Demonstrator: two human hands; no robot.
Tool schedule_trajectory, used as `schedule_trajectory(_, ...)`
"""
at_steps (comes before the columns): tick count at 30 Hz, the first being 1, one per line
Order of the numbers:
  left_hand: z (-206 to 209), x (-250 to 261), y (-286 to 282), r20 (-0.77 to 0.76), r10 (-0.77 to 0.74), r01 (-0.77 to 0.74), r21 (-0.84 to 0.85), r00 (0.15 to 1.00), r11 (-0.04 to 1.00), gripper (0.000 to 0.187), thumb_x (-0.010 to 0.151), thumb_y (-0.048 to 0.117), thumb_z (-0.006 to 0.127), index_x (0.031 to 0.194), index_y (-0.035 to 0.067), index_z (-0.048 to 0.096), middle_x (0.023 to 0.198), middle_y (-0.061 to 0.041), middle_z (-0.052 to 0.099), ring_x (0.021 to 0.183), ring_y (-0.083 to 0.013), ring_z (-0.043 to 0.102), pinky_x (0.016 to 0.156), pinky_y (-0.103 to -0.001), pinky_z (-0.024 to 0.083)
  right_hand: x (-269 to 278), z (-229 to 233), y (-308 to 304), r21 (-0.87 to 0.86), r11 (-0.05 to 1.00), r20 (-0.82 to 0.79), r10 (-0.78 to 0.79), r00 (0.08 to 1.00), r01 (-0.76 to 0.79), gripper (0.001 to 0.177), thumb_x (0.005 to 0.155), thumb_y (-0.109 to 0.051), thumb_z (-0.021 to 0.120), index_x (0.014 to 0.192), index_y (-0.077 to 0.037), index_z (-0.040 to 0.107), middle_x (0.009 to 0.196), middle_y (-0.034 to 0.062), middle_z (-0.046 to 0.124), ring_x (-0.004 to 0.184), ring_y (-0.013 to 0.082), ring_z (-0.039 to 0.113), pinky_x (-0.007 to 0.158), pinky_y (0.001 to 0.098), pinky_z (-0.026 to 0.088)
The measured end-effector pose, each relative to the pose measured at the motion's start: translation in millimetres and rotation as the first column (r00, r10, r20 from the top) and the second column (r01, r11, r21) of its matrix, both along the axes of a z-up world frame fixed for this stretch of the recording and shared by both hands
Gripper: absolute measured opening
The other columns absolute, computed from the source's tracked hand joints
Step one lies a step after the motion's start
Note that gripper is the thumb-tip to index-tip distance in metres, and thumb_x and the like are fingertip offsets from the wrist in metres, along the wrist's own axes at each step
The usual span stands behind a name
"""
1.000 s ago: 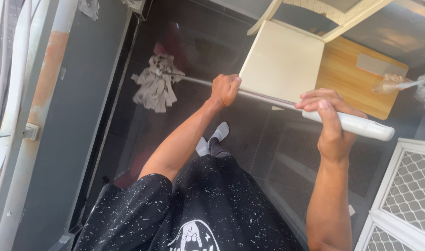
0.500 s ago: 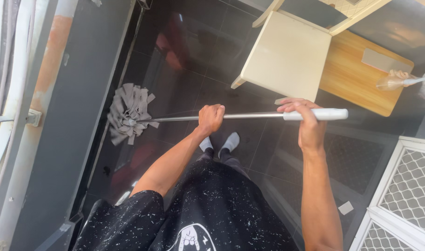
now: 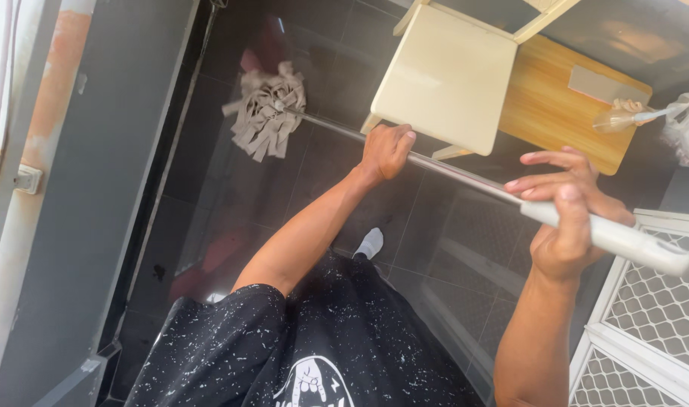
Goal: The person is using a mop to clean the dark tiled floor by moving it back and forth.
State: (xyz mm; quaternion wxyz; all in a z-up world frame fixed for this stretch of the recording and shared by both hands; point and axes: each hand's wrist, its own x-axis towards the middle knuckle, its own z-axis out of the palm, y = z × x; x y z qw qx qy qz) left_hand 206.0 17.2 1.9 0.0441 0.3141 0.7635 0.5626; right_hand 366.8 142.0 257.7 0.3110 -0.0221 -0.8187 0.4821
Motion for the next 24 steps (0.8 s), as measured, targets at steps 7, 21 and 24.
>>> schedule_trajectory(7, -2, 55, -7, 0.116, 0.056, -0.039, -0.142, 0.992, 0.989, 0.046, 0.099, 0.036, 0.045, 0.067, 0.004, 0.055, 0.062, -0.023, 0.056, 0.063, -0.0464, 0.057, 0.062, -0.053, 0.043, 17, -37, 44, -0.285, 0.958, 0.014, -0.013, 1.000, 0.017, 0.035, 0.102, -0.015, 0.047, 0.081, 0.008, 0.063, 0.081, 0.0227, 0.067, 0.093, 0.0381, 0.070, 0.098, 0.0443, 0.052)
schedule_trajectory(21, -16, 82, 29, 0.110, 0.066, -0.050, -0.136, 0.992, 0.989, 0.046, 0.098, 0.037, 0.043, 0.068, 0.005, 0.055, 0.063, -0.023, 0.057, 0.064, -0.0471, 0.056, 0.064, -0.054, 0.043, 47, -37, 80, -0.512, 0.853, 0.050, -0.090, 0.995, 0.103, 0.017, 0.087, -0.007, 0.050, 0.081, 0.003, 0.063, 0.094, 0.0209, 0.068, 0.098, 0.0365, 0.069, 0.087, 0.0474, 0.059)
schedule_trajectory(24, -7, 70, 50, 0.088, 0.033, -0.027, -0.075, 0.996, 0.997, 0.045, 0.098, 0.037, 0.044, 0.067, 0.004, 0.054, 0.063, -0.023, 0.056, 0.064, -0.0474, 0.056, 0.062, -0.054, 0.042, 58, -26, 81, -0.313, 0.949, -0.024, -0.051, 0.998, 0.041, 0.024, 0.098, -0.009, 0.050, 0.084, 0.007, 0.062, 0.085, 0.0257, 0.066, 0.102, 0.0354, 0.065, 0.100, 0.0439, 0.052)
